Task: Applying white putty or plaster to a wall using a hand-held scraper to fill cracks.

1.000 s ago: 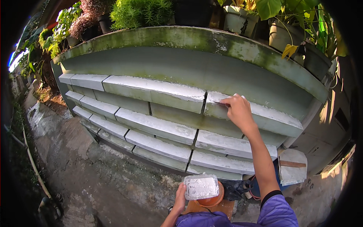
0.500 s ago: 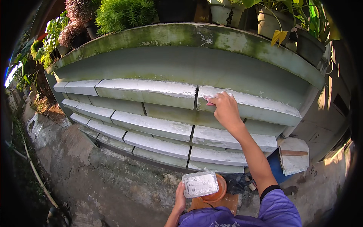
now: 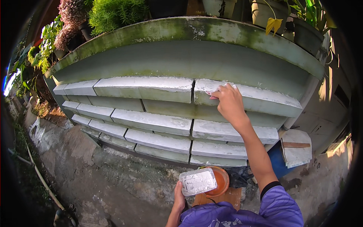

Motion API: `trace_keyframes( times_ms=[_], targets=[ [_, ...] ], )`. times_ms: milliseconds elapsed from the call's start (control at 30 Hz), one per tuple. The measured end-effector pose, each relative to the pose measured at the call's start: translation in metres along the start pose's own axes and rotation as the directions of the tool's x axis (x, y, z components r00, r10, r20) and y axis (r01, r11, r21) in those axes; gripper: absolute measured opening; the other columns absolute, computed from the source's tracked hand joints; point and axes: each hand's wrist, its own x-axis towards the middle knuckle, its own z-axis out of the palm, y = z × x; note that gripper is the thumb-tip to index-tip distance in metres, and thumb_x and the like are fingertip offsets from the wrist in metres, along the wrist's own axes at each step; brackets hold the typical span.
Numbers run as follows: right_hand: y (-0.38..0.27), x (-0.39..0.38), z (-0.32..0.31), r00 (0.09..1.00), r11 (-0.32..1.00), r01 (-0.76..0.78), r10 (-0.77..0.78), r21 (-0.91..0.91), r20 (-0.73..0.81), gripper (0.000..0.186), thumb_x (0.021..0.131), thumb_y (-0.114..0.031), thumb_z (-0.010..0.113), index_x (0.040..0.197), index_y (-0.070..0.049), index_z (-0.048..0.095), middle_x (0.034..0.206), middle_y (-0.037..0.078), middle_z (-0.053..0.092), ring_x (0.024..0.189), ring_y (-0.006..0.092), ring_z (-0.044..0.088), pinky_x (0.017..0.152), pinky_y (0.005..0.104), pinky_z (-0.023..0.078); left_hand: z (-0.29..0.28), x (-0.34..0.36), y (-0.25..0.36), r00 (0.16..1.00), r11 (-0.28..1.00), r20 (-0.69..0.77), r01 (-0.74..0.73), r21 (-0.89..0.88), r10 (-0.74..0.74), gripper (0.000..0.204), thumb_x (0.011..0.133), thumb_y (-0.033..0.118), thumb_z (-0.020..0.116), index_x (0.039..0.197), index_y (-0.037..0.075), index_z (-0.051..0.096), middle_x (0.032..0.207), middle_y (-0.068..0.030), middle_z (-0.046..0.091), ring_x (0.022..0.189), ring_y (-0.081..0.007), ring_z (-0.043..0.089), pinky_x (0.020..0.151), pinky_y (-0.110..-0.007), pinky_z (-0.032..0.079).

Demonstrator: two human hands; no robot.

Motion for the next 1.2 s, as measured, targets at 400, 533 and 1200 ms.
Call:
trace_keyframes(
  times_ms=[400,533,1200],
  targets=[
    [0.039,0.032,-0.007,0.891,0.533,-0.146,0.437,0.833,-0.123,0.016,0.090,-0.004,0.069,0.104,0.003,0.072,0.082,0.006,0.074,0.072,0.0055,0.059,0.067,0.0255,0.049,-0.002,0.002,0.003,0.999,1.000,0.025,-0.020,0.021,0.020,0.046,0.107,0.039,0.044,0.135,0.003,0.052,0.125,-0.0062,0.061,0.114,-0.0150,0.059,0.098,-0.031,0.046],
    [0.023,0.031,0.002,0.930,0.630,-0.153,0.352,0.762,-0.104,0.018,0.089,0.001,0.066,0.104,-0.002,0.074,0.088,0.007,0.075,0.073,0.0120,0.066,0.070,0.0282,0.052,-0.006,0.000,0.003,1.000,1.000,0.009,-0.009,0.005,0.009,0.046,0.107,0.039,0.044,0.135,0.003,0.052,0.125,-0.0062,0.061,0.114,-0.0153,0.060,0.099,-0.032,0.047],
    [0.028,0.014,0.050,0.950,0.995,0.093,-0.098,-0.030,-0.296,0.031,0.082,0.004,0.057,0.103,-0.012,0.074,0.102,0.008,0.074,0.088,0.0266,0.071,0.076,0.0415,0.056,-0.006,0.005,0.000,0.999,1.000,0.036,0.008,0.004,-0.008,0.047,0.107,0.038,0.044,0.136,0.002,0.051,0.127,-0.0069,0.061,0.115,-0.0156,0.060,0.100,-0.031,0.046]
  ],
)
